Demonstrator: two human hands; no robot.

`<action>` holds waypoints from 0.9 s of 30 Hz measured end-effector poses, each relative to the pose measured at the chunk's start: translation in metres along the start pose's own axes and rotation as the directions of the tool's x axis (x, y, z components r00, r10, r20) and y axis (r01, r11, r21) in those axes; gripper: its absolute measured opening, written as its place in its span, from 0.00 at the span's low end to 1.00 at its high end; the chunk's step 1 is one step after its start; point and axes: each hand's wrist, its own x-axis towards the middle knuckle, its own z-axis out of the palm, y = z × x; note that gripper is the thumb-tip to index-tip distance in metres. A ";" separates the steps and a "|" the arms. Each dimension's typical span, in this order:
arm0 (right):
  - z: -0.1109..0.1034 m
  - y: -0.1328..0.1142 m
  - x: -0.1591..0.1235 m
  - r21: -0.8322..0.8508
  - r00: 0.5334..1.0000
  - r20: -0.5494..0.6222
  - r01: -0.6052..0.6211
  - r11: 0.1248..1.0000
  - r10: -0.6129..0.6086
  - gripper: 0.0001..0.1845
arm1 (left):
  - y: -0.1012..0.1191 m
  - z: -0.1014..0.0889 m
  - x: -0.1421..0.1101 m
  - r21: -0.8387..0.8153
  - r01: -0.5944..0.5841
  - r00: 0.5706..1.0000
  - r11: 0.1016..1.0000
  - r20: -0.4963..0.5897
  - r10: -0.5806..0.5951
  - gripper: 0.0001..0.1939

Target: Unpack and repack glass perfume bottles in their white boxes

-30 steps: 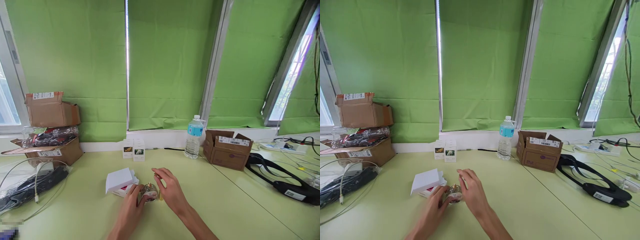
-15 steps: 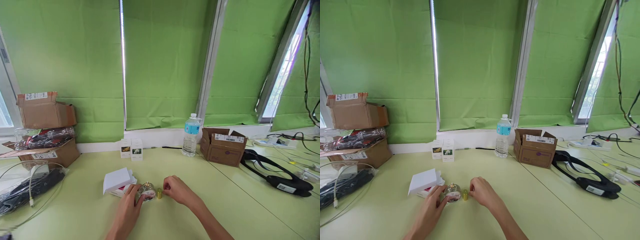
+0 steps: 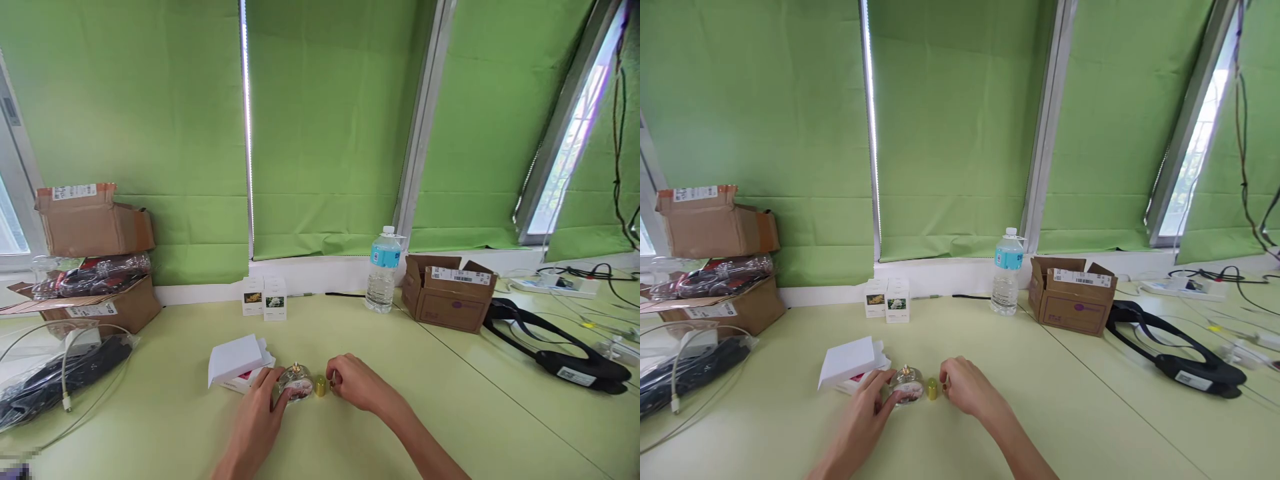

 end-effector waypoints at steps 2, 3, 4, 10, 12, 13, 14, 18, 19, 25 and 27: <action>-0.002 0.001 -0.001 0.003 1.000 -0.001 -0.006 1.000 0.006 0.14 | 0.001 0.000 0.000 0.000 -0.003 1.000 1.000 0.001 0.003 0.18; -0.003 0.002 -0.002 0.004 1.000 -0.002 -0.008 1.000 0.008 0.14 | 0.001 -0.001 0.000 0.001 -0.004 1.000 1.000 0.001 0.004 0.18; -0.005 0.002 -0.002 0.006 1.000 -0.004 -0.009 1.000 0.009 0.15 | 0.002 -0.001 0.000 0.002 -0.003 1.000 1.000 0.002 0.003 0.18; -0.018 -0.015 -0.004 0.051 0.995 -0.092 0.049 0.997 -0.045 0.16 | 0.006 -0.003 -0.001 0.015 0.022 1.000 1.000 0.007 -0.022 0.17; -0.021 -0.025 -0.005 0.098 0.986 -0.143 0.099 0.990 -0.084 0.16 | 0.005 -0.003 -0.001 0.016 0.019 1.000 1.000 -0.004 -0.019 0.16; -0.021 -0.030 -0.006 0.122 0.982 -0.158 0.124 0.985 -0.104 0.16 | 0.005 -0.002 -0.001 0.015 0.017 1.000 1.000 -0.009 -0.017 0.16; -0.020 -0.035 -0.008 0.141 0.979 -0.163 0.146 0.979 -0.123 0.16 | 0.004 -0.001 -0.001 0.012 0.015 1.000 1.000 -0.012 -0.014 0.16; -0.015 -0.049 -0.013 0.187 0.971 -0.152 0.214 0.959 -0.187 0.18 | 0.003 0.000 0.000 -0.010 0.009 1.000 1.000 -0.017 -0.009 0.16; -0.014 -0.050 -0.014 0.198 0.970 -0.147 0.222 0.955 -0.195 0.18 | 0.003 0.000 0.000 -0.015 0.010 1.000 1.000 -0.020 -0.010 0.16; -0.006 -0.061 -0.018 0.163 0.965 -0.170 0.229 0.960 -0.202 0.23 | 0.004 -0.001 0.001 -0.030 0.040 0.999 0.999 -0.027 -0.041 0.18; -0.001 -0.068 -0.019 0.124 0.964 -0.208 0.193 0.973 -0.165 0.23 | 0.002 0.000 0.001 -0.034 0.063 0.997 0.997 -0.031 -0.064 0.18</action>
